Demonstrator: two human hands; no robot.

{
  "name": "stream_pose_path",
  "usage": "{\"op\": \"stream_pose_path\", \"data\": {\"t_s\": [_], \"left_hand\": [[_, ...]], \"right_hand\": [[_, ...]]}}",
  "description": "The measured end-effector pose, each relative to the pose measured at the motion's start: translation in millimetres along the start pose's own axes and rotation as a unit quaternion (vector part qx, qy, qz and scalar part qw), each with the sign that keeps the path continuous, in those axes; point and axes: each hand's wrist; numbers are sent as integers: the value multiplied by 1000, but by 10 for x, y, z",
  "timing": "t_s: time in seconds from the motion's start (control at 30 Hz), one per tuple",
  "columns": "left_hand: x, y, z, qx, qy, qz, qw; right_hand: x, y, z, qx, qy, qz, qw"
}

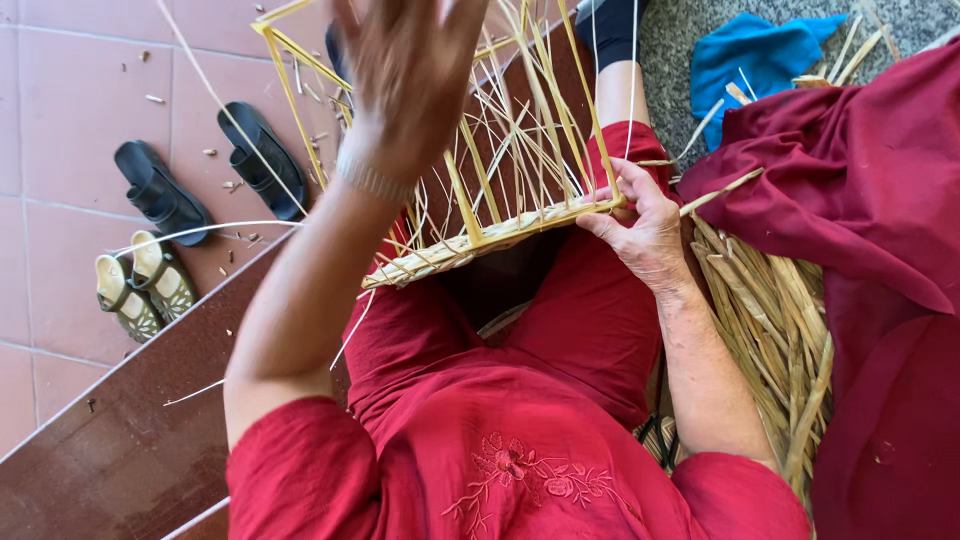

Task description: The person weaves a basket using dried palm leaves, interlacing them through a pre-formed frame. They use scissors to trim excess material and continue weaving the sides of the basket.

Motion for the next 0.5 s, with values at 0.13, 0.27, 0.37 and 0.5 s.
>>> {"op": "stream_pose_path", "data": {"t_s": [0.13,0.27,0.37,0.5], "left_hand": [[370,962,331,-215,195,321,902],[824,896,654,-280,199,354,870],[992,719,828,-280,228,375,854],[959,636,914,-321,357,442,758]], "right_hand": [[-111,18,15,5,54,41,998],[-352,-2,-12,99,240,252,932],[-453,-123,-87,68,210,219,950],[-444,-175,-220,26,172,252,952]]}}
Point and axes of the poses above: each hand's wrist, its own z-axis away from the middle knuckle, its own y-axis out of the back of the hand, x = y × z, and after that the axes turned 2 degrees about y, right-handed
